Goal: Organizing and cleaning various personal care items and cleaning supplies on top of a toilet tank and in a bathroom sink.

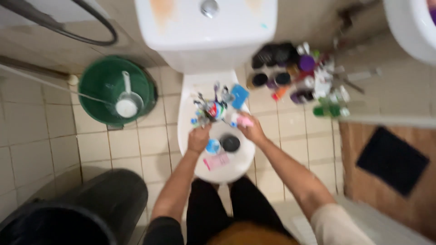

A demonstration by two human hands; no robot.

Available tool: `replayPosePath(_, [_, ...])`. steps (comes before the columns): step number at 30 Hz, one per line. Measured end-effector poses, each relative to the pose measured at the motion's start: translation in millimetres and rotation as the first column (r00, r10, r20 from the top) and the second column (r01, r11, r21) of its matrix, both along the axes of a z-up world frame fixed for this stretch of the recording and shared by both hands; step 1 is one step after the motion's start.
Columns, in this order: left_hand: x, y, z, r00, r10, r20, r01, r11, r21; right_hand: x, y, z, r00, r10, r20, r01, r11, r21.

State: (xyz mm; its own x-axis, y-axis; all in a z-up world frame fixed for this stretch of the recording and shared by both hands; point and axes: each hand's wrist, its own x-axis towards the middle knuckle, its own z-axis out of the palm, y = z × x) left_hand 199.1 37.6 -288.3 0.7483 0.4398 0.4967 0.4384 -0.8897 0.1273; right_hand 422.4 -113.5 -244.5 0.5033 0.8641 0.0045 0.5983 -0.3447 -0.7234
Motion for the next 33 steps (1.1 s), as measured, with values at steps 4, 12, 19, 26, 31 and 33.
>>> replayPosePath(4, [5.0,7.3,94.9,0.988,-0.141,0.056,0.133,0.983,0.129,11.7,-19.1,100.2,0.997,-0.069,0.022,0.068,0.997,0.036])
replayPosePath(12, [96.0,-15.5,294.6,0.841,-0.447,0.305,0.437,0.893,0.105,109.4,-107.0,250.9,0.887,-0.460,-0.028,0.452,0.858,0.246])
replayPosePath(19, [250.4,-90.7,415.6,0.872,-0.467,0.149,0.485,0.866,-0.121,240.2,-182.0,372.0,0.817,-0.570,0.084,0.500,0.774,0.388])
replayPosePath(26, [428.0,-163.0,452.7,0.828,-0.338,0.448,0.466,0.858,-0.214,370.5,-244.0,430.2,0.789,-0.537,0.300,0.314,0.771,0.554])
replayPosePath(31, [507.0,-184.9,442.5,0.861,-0.208,0.465,0.389,0.857,-0.338,433.1,-256.1,427.3,0.751,-0.518,0.409,0.229,0.786,0.574])
replayPosePath(33, [526.7,-185.9,440.1,0.901,-0.161,0.402,0.354,0.808,-0.470,449.5,-255.3,428.7,0.764,-0.486,0.424,0.180,0.792,0.584])
